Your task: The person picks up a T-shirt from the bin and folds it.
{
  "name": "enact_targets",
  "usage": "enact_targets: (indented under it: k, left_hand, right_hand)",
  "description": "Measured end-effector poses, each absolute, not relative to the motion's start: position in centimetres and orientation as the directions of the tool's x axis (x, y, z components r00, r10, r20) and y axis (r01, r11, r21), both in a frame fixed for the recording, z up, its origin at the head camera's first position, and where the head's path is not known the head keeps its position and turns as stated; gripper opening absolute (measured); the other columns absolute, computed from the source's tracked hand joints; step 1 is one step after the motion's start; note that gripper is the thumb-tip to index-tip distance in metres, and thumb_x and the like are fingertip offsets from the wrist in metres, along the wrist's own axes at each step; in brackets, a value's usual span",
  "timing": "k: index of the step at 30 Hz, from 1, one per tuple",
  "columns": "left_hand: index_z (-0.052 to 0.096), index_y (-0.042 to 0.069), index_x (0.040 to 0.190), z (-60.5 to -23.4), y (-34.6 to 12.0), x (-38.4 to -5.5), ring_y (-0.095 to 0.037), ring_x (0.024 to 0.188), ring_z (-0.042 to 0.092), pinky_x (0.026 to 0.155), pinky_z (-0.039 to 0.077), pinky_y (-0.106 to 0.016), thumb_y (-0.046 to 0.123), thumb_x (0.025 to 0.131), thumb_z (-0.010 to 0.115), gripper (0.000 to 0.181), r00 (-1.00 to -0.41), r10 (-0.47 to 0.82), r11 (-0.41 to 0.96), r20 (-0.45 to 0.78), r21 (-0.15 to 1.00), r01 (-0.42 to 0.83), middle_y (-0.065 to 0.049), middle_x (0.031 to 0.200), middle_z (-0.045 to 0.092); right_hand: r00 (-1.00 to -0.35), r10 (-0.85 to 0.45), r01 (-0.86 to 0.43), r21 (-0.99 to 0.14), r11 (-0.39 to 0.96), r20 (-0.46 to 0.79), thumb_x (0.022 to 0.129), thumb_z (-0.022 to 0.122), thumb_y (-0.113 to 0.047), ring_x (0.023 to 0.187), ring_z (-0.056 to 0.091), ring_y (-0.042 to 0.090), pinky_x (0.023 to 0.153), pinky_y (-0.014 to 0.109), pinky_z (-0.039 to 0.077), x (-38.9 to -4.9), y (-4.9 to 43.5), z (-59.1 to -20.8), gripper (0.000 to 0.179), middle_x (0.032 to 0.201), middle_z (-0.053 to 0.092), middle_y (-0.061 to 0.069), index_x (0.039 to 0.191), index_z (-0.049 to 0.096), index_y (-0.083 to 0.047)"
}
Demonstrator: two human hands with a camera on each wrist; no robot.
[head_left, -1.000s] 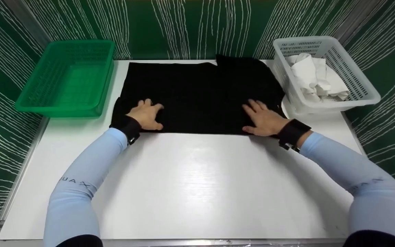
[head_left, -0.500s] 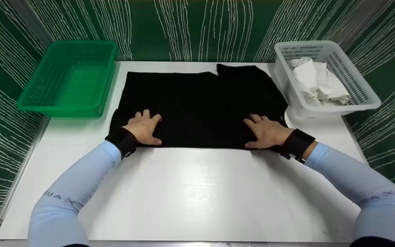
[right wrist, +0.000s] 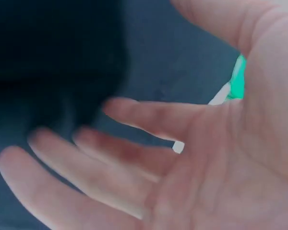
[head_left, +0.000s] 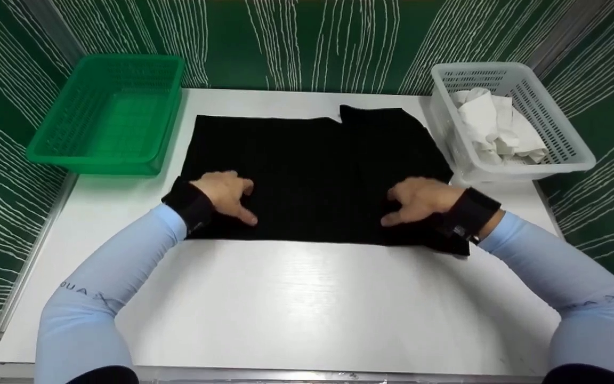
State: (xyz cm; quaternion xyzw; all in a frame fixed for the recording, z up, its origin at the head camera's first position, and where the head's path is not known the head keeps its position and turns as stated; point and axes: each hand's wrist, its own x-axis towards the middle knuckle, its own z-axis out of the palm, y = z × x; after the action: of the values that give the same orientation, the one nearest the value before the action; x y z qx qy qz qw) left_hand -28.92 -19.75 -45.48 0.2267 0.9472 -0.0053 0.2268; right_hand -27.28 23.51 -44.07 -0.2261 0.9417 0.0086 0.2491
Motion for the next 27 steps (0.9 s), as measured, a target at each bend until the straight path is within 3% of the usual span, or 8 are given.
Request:
enact_targets:
  k: [3, 6, 10, 13, 21, 24, 27]
  left_hand:
    - [0.065, 0.008, 0.13, -45.1, -20.1, -31.8, -0.038, 0.12, 0.056, 0.101, 0.046, -0.056, 0.061, 0.085, 0.076, 0.07, -0.829, 0.417, 0.908, -0.373, 0.121, 0.402, -0.018, 0.128, 0.06]
    - [0.069, 0.005, 0.117, -45.3, -21.0, -34.9, -0.039, 0.111, 0.059, 0.093, 0.049, -0.057, 0.049, 0.089, 0.076, 0.053, -0.875, 0.401, 0.916, -0.27, 0.101, 0.388, -0.018, 0.118, 0.063]
    - [0.071, 0.004, 0.1, -46.1, -22.0, -38.6, -0.04, 0.097, 0.065, 0.083, 0.054, -0.057, 0.035, 0.092, 0.075, 0.033, -0.915, 0.371, 0.928, -0.157, 0.107, 0.357, -0.018, 0.103, 0.069]
    - [0.072, 0.002, 0.101, -46.4, -22.4, -40.6, -0.041, 0.095, 0.067, 0.083, 0.054, -0.056, 0.027, 0.095, 0.07, 0.026, -0.935, 0.339, 0.934, -0.104, 0.153, 0.322, -0.02, 0.103, 0.072]
    - [0.067, -0.003, 0.116, -47.0, -22.5, -43.0, -0.044, 0.104, 0.064, 0.089, 0.053, -0.055, 0.012, 0.099, 0.055, 0.026, -0.97, 0.238, 0.955, -0.039, 0.193, 0.226, -0.026, 0.116, 0.065]
    - [0.061, -0.001, 0.13, -47.9, -22.8, -43.2, -0.048, 0.11, 0.059, 0.093, 0.051, -0.058, 0.014, 0.099, 0.055, 0.035, -0.975, 0.213, 0.964, -0.071, 0.181, 0.197, -0.028, 0.128, 0.057]
    - [0.05, 0.002, 0.146, -48.9, -23.3, -43.3, -0.051, 0.118, 0.054, 0.098, 0.047, -0.061, 0.016, 0.096, 0.055, 0.052, -0.972, 0.198, 0.966, -0.13, 0.191, 0.171, -0.028, 0.143, 0.047]
  right_hand:
    - [-0.831, -0.398, -0.398, -0.086, 0.913, -0.388, 0.092, 0.068, -0.057, 0.096, 0.067, 0.041, 0.081, 0.059, 0.053, -30.2, 24.1, -43.6, 0.054, 0.106, 0.07, 0.02, 0.109, 0.071, -0.006]
    - [-0.878, -0.396, -0.39, -0.079, 0.917, -0.268, 0.097, 0.065, -0.045, 0.094, 0.066, 0.045, 0.081, 0.061, 0.052, -33.8, 24.7, -44.0, 0.041, 0.101, 0.069, 0.024, 0.102, 0.069, -0.004]
    - [-0.898, -0.407, -0.391, -0.123, 0.912, -0.167, 0.098, 0.062, -0.032, 0.093, 0.066, 0.047, 0.083, 0.061, 0.051, -37.9, 25.4, -45.3, 0.033, 0.096, 0.07, 0.027, 0.09, 0.068, 0.0]
    - [-0.909, -0.394, -0.372, -0.158, 0.915, -0.139, 0.098, 0.061, -0.029, 0.089, 0.066, 0.047, 0.083, 0.061, 0.051, -39.9, 25.5, -46.2, 0.032, 0.093, 0.07, 0.025, 0.083, 0.067, -0.001]
    - [-0.942, -0.255, -0.218, -0.181, 0.959, -0.218, 0.1, 0.051, -0.029, 0.113, 0.058, 0.053, 0.1, 0.064, 0.044, -42.9, 25.5, -46.6, 0.043, 0.124, 0.061, 0.035, 0.114, 0.067, 0.009]
    - [-0.938, -0.241, -0.21, -0.145, 0.967, -0.247, 0.098, 0.051, -0.028, 0.122, 0.053, 0.054, 0.104, 0.063, 0.042, -43.3, 25.5, -46.8, 0.046, 0.144, 0.049, 0.035, 0.12, 0.066, 0.01]
    - [-0.921, -0.25, -0.23, -0.101, 0.968, -0.299, 0.097, 0.049, -0.028, 0.132, 0.044, 0.055, 0.111, 0.062, 0.036, -43.4, 25.5, -47.7, 0.056, 0.16, 0.029, 0.031, 0.138, 0.055, 0.01]
